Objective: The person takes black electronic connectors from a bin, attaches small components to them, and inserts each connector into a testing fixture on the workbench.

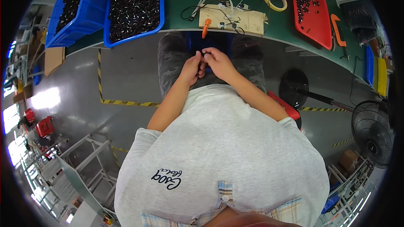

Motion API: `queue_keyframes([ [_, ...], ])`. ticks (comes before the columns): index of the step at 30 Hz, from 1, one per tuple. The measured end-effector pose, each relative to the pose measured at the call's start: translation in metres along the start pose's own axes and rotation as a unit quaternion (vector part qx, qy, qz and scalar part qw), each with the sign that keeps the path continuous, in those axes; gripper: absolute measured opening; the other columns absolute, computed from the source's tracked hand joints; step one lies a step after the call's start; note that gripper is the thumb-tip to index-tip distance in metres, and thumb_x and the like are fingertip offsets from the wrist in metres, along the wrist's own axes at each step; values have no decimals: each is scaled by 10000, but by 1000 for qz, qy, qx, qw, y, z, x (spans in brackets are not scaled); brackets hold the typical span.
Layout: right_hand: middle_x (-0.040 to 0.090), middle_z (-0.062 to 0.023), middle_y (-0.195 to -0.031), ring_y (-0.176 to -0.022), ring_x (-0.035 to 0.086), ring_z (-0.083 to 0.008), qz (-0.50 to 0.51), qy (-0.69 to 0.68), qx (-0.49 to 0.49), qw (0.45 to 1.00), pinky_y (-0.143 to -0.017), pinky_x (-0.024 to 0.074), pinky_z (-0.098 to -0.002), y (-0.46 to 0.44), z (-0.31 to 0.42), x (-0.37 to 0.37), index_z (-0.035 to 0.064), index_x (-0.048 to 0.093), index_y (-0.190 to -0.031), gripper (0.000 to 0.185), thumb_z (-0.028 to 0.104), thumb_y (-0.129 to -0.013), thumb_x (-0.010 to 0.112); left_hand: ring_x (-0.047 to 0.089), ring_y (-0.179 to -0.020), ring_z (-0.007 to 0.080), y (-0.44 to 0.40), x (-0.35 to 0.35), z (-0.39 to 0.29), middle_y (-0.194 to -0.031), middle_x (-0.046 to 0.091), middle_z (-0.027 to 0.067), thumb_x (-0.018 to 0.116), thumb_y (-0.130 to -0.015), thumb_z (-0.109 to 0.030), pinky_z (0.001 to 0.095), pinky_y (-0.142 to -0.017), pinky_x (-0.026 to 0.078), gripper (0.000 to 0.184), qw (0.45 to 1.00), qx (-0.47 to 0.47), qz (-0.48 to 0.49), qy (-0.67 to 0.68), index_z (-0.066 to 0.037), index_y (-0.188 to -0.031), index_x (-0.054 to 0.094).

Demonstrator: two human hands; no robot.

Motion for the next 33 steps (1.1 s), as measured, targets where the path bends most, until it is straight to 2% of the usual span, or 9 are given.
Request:
queue_keyframes([
  [4, 532, 49, -746, -624, 473, -34, -92, -165, -11, 982, -545, 385, -214, -4, 28, -17, 47, 634, -1167, 245, 248, -1062, 541, 424, -507, 134, 3, 3, -3, -686, 504, 27, 450, -1055, -351, 285, -453, 341, 391, 999, -11, -4, 49, -3, -1097, 622],
  [5, 436, 70, -707, -546, 336, 4, -110, -195, -32, 974, -471, 254, -180, -8, 33, -20, 89, 631, -1135, 217, 268, -1069, 528, 429, -512, 137, 3, 3, -7, -693, 504, 29, 447, -1038, -292, 290, -455, 343, 352, 998, -13, -4, 69, 3, -1125, 617],
  [6, 436, 71, -707, -539, 336, 1, -115, -218, -18, 969, -463, 254, -181, -8, 39, -24, 89, 625, -1137, 218, 270, -1071, 524, 434, -516, 140, 2, 3, -10, -699, 504, 32, 443, -1021, -233, 294, -457, 345, 323, 996, -14, -5, 88, 9, -1153, 612],
  [7, 436, 72, -707, -532, 335, -2, -119, -240, -4, 963, -456, 255, -183, -8, 47, -28, 89, 620, -1140, 219, 272, -1072, 520, 444, -527, 144, 1, 0, -11, -743, 518, 44, 428, -936, -112, 298, -463, 353, 316, 994, -21, -9, 106, 4, -1189, 577],
  [12, 461, 62, -720, -579, 384, -17, -132, -291, 19, 947, -506, 321, -197, -7, 55, -31, 64, 627, -1118, 227, 258, -1067, 521, 444, -532, 136, -3, 0, -7, -800, 536, 45, 479, -974, -124, 294, -470, 362, 224, 996, -26, -27, 83, -46, -1174, 543],
  [18, 441, 64, -694, -492, 331, -16, -138, -321, 24, 937, -419, 253, -194, -7, 54, -25, 104, 601, -1117, 202, 277, -1077, 503, 446, -540, 128, -4, -5, -5, -809, 534, 31, 557, -1003, -166, 289, -474, 363, 164, 997, -20, -23, 69, -79, -1142, 544],
  [24, 441, 59, -668, -472, 339, -26, -136, -367, 55, 918, -402, 253, -205, -5, 59, -28, 97, 603, -1081, 200, 275, -1071, 512, 447, -544, 130, -6, -4, -4, -787, 535, 33, 561, -1003, -193, 288, -474, 354, 184, 996, -24, -23, 80, -76, -1145, 562],
  [29, 437, 31, -639, -405, 312, -66, -124, -463, 120, 869, -358, 229, -237, -5, 62, -25, 95, 570, -1106, 195, 277, -1058, 519, 431, -536, 143, -1, -6, -3, -771, 569, 42, 605, -966, -248, 295, -466, 333, 272, 991, -47, -56, 114, -60, -1162, 619],
  [33, 459, 30, -653, -408, 337, -76, -119, -504, 156, 841, -359, 247, -251, -5, 66, -22, 121, 558, -1082, 164, 274, -1044, 514, 409, -521, 128, -5, -10, -1, -790, 569, 28, 585, -996, -228, 286, -455, 320, 217, 994, -33, -66, 74, -83, -1155, 612],
])
Point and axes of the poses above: each hand's wrist, its own y-axis away from the middle knuckle, its own x-axis out of the palm, z = x × y, the point moved 5 cm from there along -y, towards the middle knuckle
